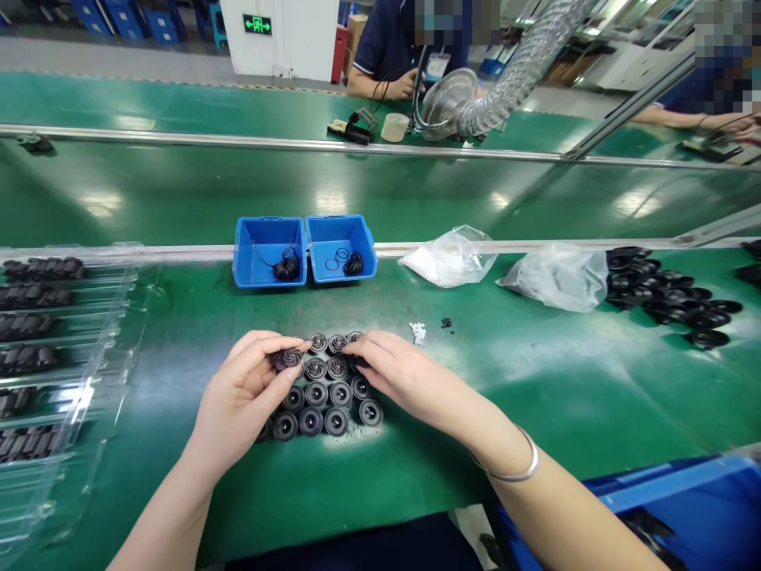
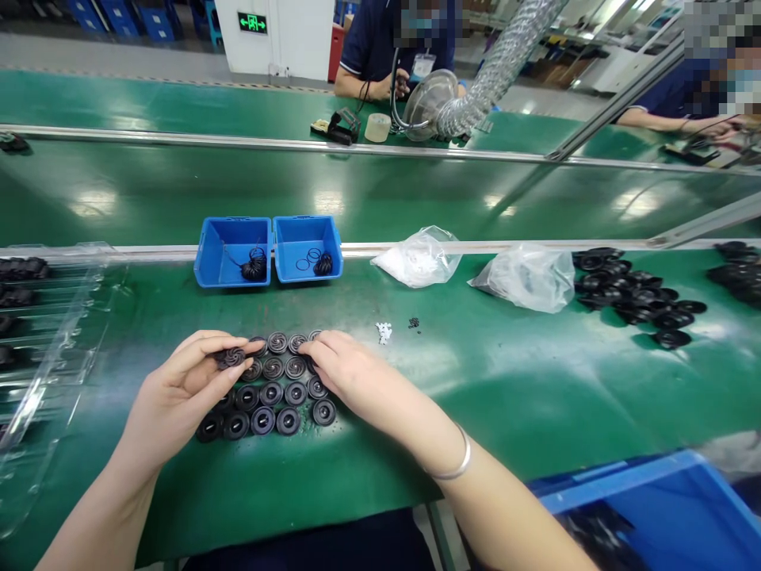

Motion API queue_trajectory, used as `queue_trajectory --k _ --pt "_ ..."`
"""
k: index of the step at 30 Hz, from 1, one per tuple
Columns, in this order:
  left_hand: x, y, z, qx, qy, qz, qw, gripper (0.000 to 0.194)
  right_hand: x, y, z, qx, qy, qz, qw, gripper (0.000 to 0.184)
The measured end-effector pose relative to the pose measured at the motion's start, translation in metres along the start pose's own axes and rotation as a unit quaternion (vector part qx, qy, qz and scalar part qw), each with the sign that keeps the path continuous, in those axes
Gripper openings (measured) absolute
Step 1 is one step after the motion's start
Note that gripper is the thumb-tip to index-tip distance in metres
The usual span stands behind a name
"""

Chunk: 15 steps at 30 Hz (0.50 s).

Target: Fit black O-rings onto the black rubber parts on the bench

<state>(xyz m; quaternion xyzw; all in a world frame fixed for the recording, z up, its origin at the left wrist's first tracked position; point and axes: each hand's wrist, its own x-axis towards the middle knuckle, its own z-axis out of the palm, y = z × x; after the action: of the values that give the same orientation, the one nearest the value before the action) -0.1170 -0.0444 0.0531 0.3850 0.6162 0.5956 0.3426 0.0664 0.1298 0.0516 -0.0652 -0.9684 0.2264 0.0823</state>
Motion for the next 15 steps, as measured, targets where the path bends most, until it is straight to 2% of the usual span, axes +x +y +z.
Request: queue_trajectory --k 4,11,15 --pt "0.000 -0.003 0.000 -0.007 -0.003 0.001 1.000 0.024 0.002 0.002 -0.002 -0.006 -0.027 0.004 1.000 0.033" --pt "-0.001 -0.002 -0.001 -0.004 -0.002 -0.008 1.000 0.024 -0.002 0.002 -0.014 -0.008 -0.026 0.007 1.000 0.030" --pt "-0.003 -0.002 0.000 0.022 -0.010 -0.009 1.000 0.029 -0.001 -0.010 -0.024 0.049 0.031 0.040 0.997 0.029"
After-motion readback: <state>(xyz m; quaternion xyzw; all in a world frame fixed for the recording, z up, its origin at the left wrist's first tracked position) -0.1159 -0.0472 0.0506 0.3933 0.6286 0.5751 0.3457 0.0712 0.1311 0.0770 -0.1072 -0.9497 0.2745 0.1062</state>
